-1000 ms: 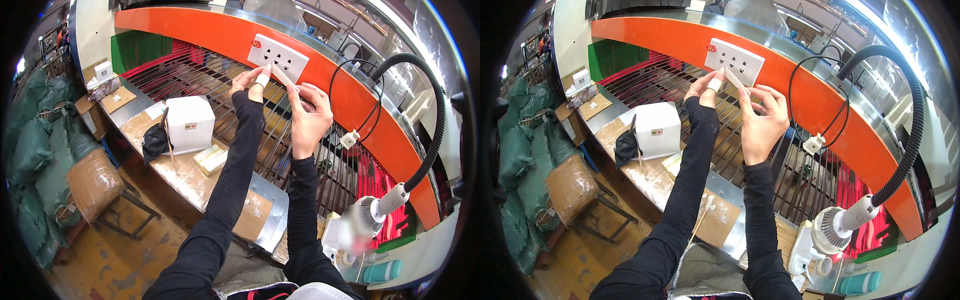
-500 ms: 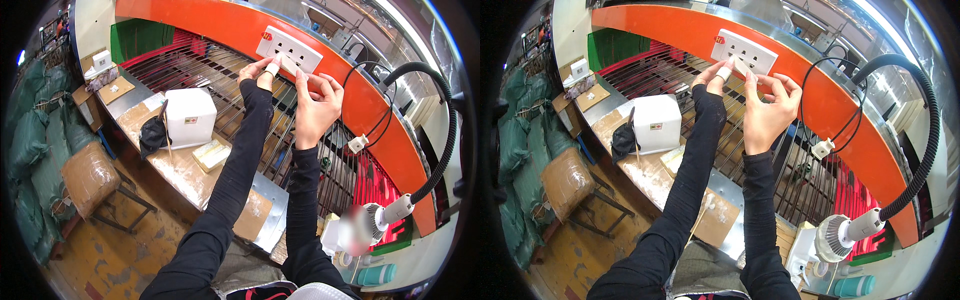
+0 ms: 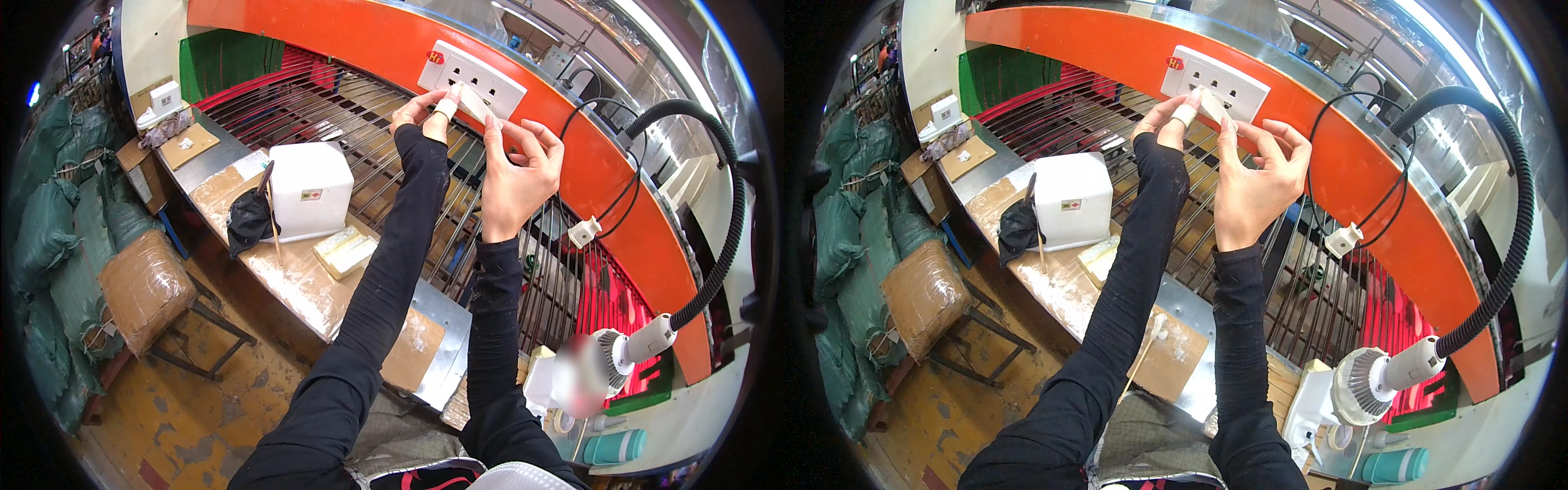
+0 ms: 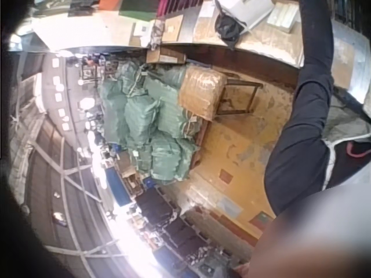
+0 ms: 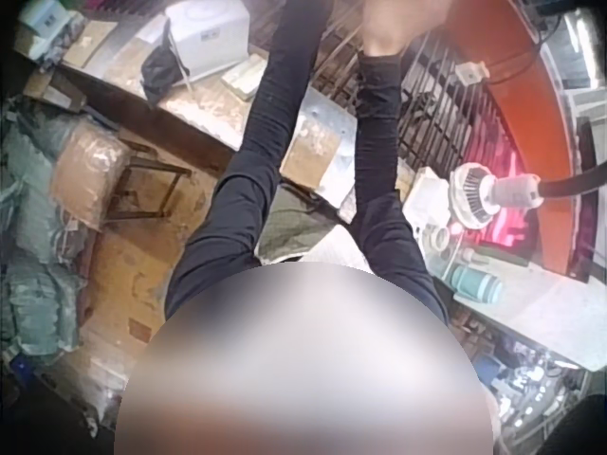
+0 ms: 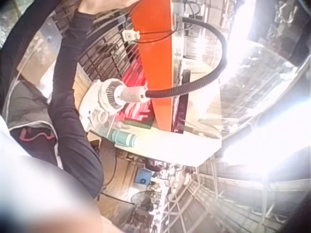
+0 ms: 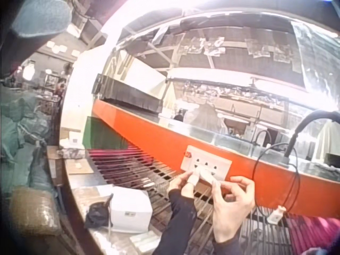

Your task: The person repeatedly applies a white paste to a small rectangular object using a wooden stick, then places the object onto a red metal frame. The person also handles a roll of tape and a small brush during the process.

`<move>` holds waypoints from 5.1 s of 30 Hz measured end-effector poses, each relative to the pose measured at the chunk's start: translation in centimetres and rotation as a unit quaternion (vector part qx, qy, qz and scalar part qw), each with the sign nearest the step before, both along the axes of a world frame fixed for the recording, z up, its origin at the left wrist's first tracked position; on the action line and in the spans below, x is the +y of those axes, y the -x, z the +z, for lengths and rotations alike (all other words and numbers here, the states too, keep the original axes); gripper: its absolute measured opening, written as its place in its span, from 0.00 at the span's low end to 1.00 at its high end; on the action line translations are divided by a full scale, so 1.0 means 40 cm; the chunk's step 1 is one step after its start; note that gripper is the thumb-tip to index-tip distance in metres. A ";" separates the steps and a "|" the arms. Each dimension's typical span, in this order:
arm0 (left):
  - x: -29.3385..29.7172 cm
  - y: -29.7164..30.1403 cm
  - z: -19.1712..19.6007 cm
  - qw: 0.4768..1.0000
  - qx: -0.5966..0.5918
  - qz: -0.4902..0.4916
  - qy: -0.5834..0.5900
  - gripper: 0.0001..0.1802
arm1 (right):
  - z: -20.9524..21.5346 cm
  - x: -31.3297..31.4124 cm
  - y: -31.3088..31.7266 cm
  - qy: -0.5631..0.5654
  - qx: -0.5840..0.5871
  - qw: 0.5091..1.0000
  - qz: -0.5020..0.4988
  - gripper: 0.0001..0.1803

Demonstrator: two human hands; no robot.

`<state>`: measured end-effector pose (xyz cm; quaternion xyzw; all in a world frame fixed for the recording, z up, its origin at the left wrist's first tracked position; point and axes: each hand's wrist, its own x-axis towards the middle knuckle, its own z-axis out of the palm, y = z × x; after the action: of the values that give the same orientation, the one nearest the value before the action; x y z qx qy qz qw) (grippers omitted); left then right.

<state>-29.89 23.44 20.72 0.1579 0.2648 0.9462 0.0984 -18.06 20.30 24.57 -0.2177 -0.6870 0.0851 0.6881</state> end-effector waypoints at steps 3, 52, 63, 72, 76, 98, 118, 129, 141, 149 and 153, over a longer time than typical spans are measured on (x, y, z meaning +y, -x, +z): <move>0.005 0.002 -0.002 0.996 -0.029 0.035 0.076 0.20 | 0.002 -0.002 -0.003 -0.030 0.003 0.999 -0.014 0.08; -0.624 -0.578 -0.129 0.990 0.112 -0.060 0.055 0.19 | -0.130 -0.242 -0.258 -0.020 -0.028 0.999 0.017 0.07; -0.691 -0.720 -0.108 0.949 0.293 -0.071 -0.095 0.16 | -0.276 -0.339 -1.100 0.062 -0.199 0.932 -0.298 0.07; -0.673 -0.900 -0.147 0.919 0.345 -0.148 -0.117 0.15 | -0.450 -0.299 -1.650 0.181 -0.166 0.786 -0.568 0.04; -0.689 -0.904 -0.170 0.883 0.443 -0.146 -0.047 0.16 | -0.635 -0.144 -1.807 0.330 -0.296 0.709 -0.549 0.09; -0.789 -1.031 -0.158 0.915 0.377 -0.114 0.088 0.16 | -0.552 -0.133 -1.880 0.377 0.065 0.907 -0.174 0.13; -0.809 -0.707 -0.190 0.977 0.093 -0.066 0.180 0.19 | -0.155 -0.483 -0.726 0.071 -0.281 0.849 0.441 0.24; -0.776 -0.546 -0.198 0.960 0.093 0.049 0.258 0.23 | -0.230 -0.192 -0.347 0.128 -0.175 0.953 0.213 0.10; -0.824 -0.497 -0.268 0.953 0.071 0.026 0.295 0.17 | -0.188 -0.001 -0.084 0.034 -0.098 0.994 0.046 0.11; -0.836 -0.461 -0.275 0.952 0.057 0.069 0.292 0.18 | -0.197 0.052 -0.103 -0.013 -0.137 0.990 -0.032 0.10; -0.835 -0.462 -0.280 0.953 0.051 0.064 0.291 0.17 | -0.199 0.051 -0.127 -0.019 -0.154 0.988 -0.016 0.09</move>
<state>-11.42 -9.97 9.52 0.1537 0.5425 0.8233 0.0660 -12.99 22.34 16.59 -0.2262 -0.7825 0.0260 0.5795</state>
